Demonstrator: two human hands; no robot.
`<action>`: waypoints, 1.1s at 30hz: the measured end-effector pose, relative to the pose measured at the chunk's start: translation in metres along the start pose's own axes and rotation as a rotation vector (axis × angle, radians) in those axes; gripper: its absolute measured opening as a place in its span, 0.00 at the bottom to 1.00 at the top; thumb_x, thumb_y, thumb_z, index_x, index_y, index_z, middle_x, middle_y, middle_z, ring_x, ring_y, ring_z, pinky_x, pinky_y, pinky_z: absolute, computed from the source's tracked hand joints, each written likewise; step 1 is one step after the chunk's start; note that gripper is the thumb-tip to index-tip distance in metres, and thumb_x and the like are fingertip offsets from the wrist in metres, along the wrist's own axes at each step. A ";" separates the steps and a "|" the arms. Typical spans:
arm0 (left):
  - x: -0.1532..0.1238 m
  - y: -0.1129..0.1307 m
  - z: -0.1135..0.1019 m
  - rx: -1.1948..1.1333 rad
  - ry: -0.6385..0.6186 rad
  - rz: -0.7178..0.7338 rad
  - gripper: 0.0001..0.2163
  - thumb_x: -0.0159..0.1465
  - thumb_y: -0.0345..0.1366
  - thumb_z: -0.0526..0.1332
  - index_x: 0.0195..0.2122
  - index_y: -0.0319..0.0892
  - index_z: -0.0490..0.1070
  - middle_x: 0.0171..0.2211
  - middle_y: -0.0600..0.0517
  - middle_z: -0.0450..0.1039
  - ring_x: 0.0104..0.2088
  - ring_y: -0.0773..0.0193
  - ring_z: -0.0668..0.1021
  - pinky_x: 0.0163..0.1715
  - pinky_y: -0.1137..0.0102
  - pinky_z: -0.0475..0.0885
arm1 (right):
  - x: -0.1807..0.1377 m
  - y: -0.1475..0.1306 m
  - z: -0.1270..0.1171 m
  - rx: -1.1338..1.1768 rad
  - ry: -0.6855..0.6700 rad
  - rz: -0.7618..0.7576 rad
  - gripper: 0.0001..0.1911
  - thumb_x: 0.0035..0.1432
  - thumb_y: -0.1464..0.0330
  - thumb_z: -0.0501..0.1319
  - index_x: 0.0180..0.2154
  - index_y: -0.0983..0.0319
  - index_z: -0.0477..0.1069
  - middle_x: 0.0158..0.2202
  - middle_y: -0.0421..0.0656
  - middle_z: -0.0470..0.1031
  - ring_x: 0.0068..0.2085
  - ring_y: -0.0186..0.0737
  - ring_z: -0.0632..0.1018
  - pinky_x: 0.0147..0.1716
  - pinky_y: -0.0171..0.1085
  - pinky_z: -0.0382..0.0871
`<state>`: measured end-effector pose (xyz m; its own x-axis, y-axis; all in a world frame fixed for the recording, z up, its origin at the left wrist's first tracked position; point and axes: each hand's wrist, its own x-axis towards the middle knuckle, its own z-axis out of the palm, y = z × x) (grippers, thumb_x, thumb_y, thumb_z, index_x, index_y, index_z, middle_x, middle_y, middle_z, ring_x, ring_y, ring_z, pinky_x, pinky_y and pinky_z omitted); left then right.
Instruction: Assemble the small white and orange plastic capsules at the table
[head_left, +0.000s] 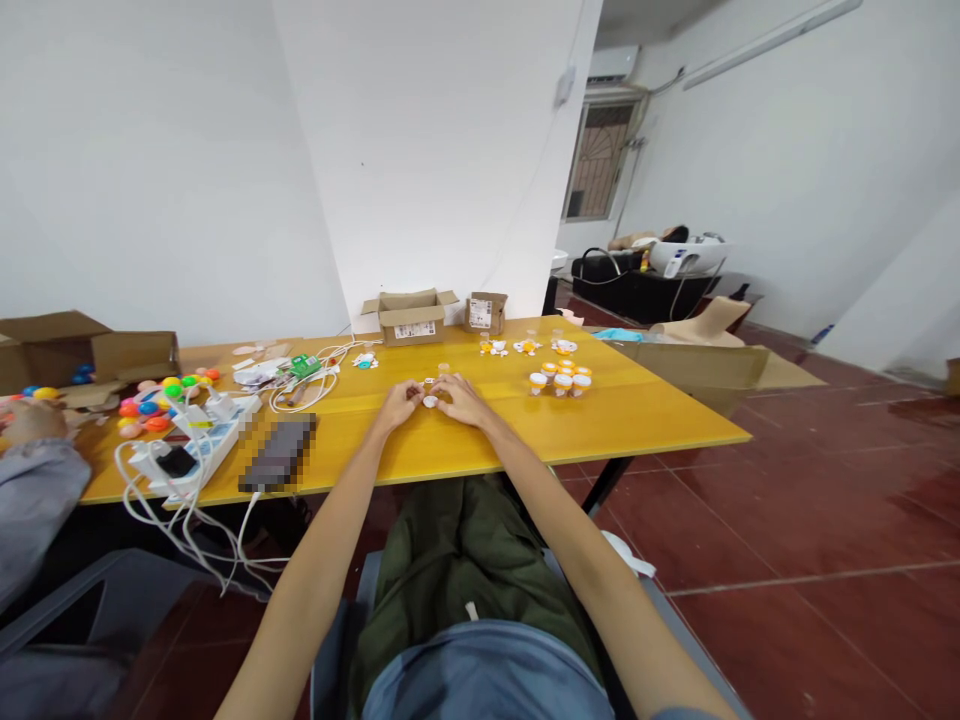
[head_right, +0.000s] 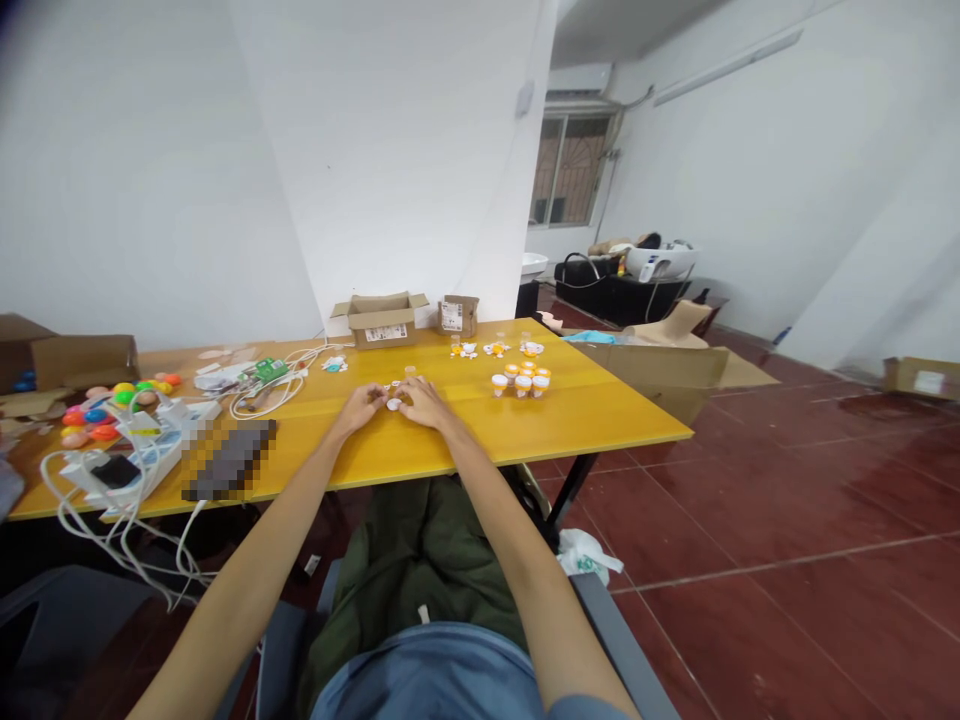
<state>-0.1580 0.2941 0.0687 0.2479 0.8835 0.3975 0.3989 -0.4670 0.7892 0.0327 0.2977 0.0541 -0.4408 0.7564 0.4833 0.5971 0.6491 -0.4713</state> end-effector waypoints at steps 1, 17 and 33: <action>0.000 -0.001 0.000 0.005 0.000 0.002 0.04 0.56 0.37 0.65 0.28 0.42 0.74 0.28 0.53 0.77 0.33 0.61 0.78 0.41 0.66 0.75 | 0.000 0.000 0.000 0.000 0.004 -0.001 0.07 0.61 0.66 0.63 0.42 0.55 0.77 0.50 0.46 0.74 0.54 0.48 0.71 0.56 0.51 0.63; 0.000 0.005 0.004 0.045 -0.085 0.046 0.01 0.55 0.31 0.63 0.28 0.42 0.74 0.29 0.53 0.78 0.35 0.60 0.79 0.45 0.63 0.75 | 0.002 0.001 0.003 0.015 0.081 -0.014 0.04 0.58 0.69 0.64 0.36 0.57 0.77 0.47 0.46 0.76 0.51 0.47 0.73 0.56 0.51 0.64; -0.004 0.008 0.002 0.171 -0.147 0.089 0.04 0.55 0.37 0.65 0.27 0.43 0.73 0.30 0.53 0.76 0.36 0.60 0.77 0.46 0.64 0.73 | 0.000 -0.005 -0.002 0.033 0.061 -0.044 0.03 0.56 0.71 0.65 0.31 0.58 0.76 0.47 0.45 0.76 0.52 0.47 0.74 0.56 0.51 0.66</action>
<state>-0.1539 0.2869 0.0721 0.4096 0.8295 0.3797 0.5103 -0.5533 0.6583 0.0314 0.2941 0.0576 -0.4241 0.7213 0.5476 0.5550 0.6848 -0.4722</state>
